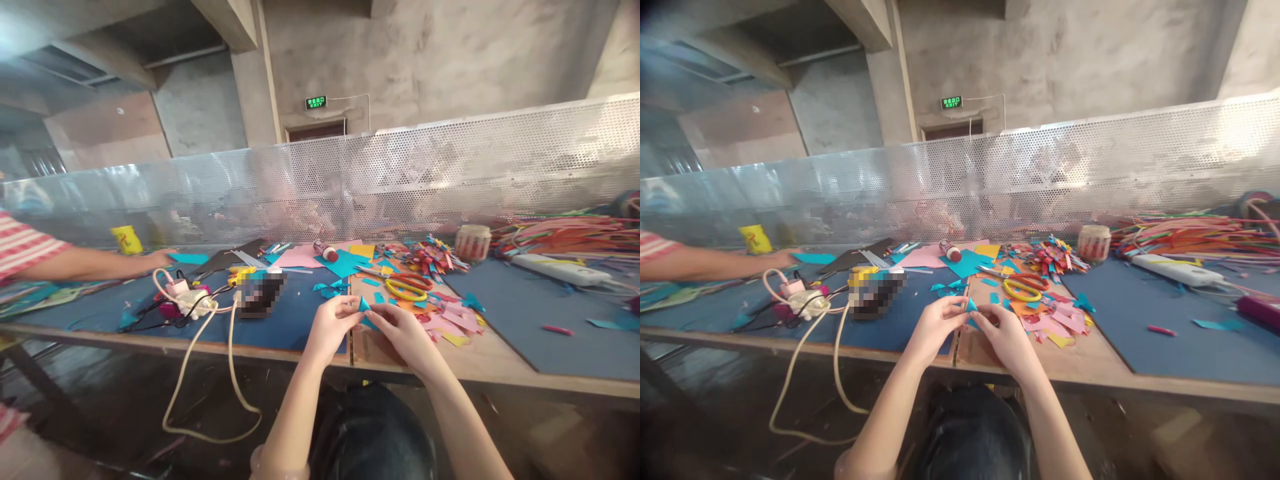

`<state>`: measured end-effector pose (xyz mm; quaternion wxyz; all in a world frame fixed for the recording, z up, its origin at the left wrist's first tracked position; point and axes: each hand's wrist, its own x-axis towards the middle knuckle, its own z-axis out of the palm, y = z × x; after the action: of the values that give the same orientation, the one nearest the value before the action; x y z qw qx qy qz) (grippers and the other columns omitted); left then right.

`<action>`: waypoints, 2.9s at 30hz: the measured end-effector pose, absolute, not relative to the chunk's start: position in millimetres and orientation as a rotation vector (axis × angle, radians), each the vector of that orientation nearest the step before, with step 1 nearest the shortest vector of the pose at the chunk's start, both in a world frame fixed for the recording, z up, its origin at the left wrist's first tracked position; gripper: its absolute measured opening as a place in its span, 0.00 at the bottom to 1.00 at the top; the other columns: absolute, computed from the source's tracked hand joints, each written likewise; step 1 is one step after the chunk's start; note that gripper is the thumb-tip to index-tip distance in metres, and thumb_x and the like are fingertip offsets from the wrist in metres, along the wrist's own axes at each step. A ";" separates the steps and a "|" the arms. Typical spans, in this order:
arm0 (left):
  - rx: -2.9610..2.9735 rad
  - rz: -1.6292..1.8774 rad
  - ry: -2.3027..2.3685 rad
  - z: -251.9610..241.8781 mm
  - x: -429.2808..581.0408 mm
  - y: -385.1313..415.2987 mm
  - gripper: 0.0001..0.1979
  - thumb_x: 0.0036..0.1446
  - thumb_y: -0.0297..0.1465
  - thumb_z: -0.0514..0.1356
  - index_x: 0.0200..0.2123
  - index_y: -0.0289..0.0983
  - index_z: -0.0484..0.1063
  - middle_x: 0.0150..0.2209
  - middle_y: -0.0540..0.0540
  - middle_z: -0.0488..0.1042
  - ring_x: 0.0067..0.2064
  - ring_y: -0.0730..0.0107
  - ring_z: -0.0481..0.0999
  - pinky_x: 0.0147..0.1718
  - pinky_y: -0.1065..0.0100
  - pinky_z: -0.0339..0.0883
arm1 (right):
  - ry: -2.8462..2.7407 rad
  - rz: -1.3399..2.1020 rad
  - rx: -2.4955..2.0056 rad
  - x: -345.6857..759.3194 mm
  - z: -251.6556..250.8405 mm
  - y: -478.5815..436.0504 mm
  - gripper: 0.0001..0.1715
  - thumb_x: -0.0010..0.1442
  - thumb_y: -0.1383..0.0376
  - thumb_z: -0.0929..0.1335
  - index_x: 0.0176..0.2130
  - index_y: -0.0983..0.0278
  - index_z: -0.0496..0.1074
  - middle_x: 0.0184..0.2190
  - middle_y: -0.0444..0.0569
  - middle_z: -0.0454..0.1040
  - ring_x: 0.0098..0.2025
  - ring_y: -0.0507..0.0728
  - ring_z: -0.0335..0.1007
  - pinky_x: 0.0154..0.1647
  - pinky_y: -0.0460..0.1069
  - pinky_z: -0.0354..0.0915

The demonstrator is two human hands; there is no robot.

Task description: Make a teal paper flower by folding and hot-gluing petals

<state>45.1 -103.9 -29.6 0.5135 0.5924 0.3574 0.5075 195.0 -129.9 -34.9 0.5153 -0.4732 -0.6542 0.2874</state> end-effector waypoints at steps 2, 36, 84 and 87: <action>1.428 1.212 0.858 -29.6 45.0 -104.6 0.19 0.43 0.32 0.67 0.41 0.32 0.72 0.31 0.42 0.77 0.32 0.65 0.77 0.32 0.66 0.71 | -1.582 0.691 -1.132 195.2 -34.8 -129.9 0.16 0.55 0.55 0.65 0.34 0.64 0.75 0.35 0.50 0.78 0.37 0.59 0.71 0.39 0.49 0.64; 1.602 1.187 0.869 -29.6 45.2 -107.1 0.17 0.46 0.27 0.64 0.42 0.32 0.71 0.36 0.41 0.77 0.39 0.61 0.76 0.40 0.65 0.68 | -1.489 0.730 -1.131 198.4 -42.6 -127.2 0.16 0.54 0.54 0.66 0.31 0.65 0.72 0.28 0.48 0.74 0.31 0.56 0.66 0.34 0.48 0.60; 1.512 1.228 0.963 -28.7 42.5 -108.4 0.09 0.45 0.35 0.63 0.22 0.35 0.70 0.20 0.54 0.63 0.24 0.77 0.58 0.23 0.74 0.48 | -1.567 0.741 -1.093 198.4 -42.2 -128.4 0.18 0.54 0.53 0.66 0.24 0.64 0.64 0.20 0.41 0.60 0.24 0.51 0.54 0.25 0.45 0.53; 1.502 1.247 0.955 -29.7 43.1 -107.6 0.08 0.45 0.34 0.63 0.23 0.35 0.70 0.20 0.54 0.63 0.24 0.77 0.59 0.22 0.74 0.49 | -1.558 0.734 -1.086 198.0 -41.7 -128.5 0.19 0.53 0.54 0.66 0.22 0.64 0.61 0.19 0.40 0.57 0.24 0.50 0.52 0.24 0.45 0.52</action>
<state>43.1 -107.6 -29.7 0.4654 0.6118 0.3889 0.5078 198.0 -128.5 -41.7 0.5251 -0.4538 -0.6513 0.3068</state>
